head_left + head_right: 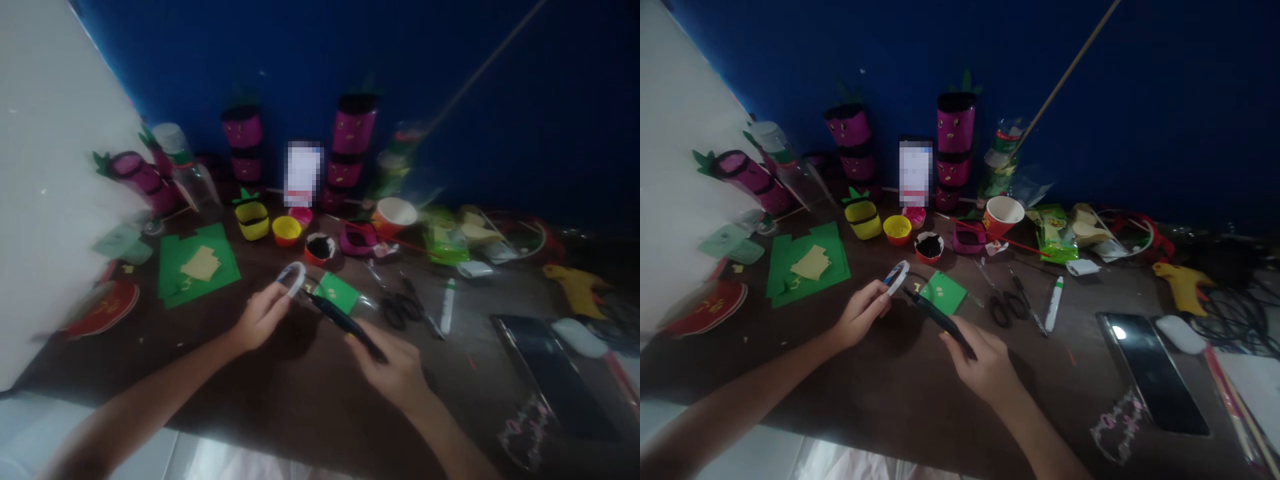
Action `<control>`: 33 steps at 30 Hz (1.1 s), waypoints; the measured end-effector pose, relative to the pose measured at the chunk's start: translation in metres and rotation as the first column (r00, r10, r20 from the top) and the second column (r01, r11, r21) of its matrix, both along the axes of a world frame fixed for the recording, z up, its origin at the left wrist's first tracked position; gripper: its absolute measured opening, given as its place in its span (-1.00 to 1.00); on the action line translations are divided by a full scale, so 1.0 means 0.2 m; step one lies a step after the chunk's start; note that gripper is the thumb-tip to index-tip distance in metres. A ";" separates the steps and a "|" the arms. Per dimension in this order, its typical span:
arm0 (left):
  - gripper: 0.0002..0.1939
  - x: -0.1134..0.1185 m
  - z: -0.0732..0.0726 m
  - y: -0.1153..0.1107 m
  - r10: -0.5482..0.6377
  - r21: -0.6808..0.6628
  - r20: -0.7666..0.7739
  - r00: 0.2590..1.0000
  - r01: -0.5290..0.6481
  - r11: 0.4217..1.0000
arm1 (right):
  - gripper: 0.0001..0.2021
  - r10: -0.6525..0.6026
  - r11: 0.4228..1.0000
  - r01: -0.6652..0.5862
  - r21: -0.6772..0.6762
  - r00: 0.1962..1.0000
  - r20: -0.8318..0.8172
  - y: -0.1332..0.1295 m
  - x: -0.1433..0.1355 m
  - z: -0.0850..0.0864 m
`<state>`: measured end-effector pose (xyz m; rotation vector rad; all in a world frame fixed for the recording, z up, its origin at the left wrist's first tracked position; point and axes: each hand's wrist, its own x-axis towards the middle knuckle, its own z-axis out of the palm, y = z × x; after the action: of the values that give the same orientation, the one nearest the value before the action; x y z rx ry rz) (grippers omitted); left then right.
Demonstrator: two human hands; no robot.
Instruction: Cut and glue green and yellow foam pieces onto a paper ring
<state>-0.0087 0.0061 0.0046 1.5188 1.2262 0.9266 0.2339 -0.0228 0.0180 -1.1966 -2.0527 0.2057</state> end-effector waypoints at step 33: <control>-0.74 0.02 -0.02 -0.06 0.019 0.080 0.221 0.975 -0.038 0.996 | -0.41 -0.762 0.540 0.824 -0.169 0.564 0.317 0.31 0.58 -0.04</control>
<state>-0.0046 -0.0068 0.0016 1.4233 1.0631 1.1456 0.3505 0.0384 0.0094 -2.3256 -1.4239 -0.0715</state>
